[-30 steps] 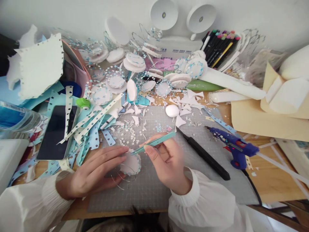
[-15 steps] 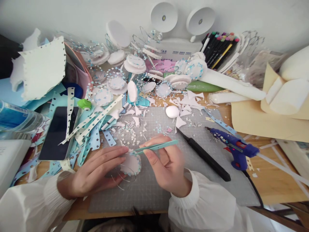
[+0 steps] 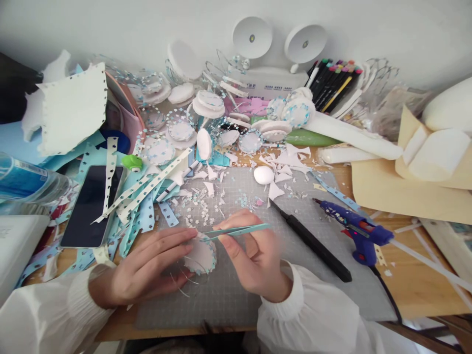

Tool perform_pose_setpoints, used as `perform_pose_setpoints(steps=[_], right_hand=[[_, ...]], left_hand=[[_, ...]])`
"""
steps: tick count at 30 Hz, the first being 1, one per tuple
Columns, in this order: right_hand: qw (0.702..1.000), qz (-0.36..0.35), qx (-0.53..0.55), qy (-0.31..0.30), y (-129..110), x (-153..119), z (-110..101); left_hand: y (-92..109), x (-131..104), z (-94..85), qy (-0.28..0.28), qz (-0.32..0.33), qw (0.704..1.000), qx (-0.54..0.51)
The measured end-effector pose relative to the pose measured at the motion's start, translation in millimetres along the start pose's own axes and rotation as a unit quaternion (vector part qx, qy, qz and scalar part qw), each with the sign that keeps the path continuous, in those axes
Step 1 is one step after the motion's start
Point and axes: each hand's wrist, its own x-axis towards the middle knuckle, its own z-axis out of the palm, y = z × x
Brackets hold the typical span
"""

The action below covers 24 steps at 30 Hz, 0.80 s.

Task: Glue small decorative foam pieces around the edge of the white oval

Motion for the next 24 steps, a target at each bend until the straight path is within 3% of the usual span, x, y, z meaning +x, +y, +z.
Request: perform_pose_setpoints(steps=[2, 7, 9, 15, 20, 24], right_hand=[[1.0, 0.015, 0.019, 0.019, 3, 0, -1], [0.982, 0.083, 0.086, 0.147, 14, 7, -9], [0.976, 0.093, 0.098, 0.169, 17, 9, -10], [0.99, 0.079, 0.084, 0.086, 16, 4, -4], [0.996, 0.056, 0.064, 0.027, 13, 2, 0], [0.994, 0.081, 0.073, 0.006, 14, 3, 0]], left_hand=[[0, 0, 0.1, 0.001, -0.007, 1.0, 0.002], [0, 1, 0.3, 0.005, -0.032, 0.999, 0.002], [0, 1, -0.1, 0.003, -0.037, 0.999, -0.001], [2, 4, -3.1, -0.022, -0.051, 0.998, 0.002], [1, 6, -2.5, -0.004, -0.018, 1.0, 0.016], [0, 3, -0.1, -0.002, -0.013, 1.0, 0.018]])
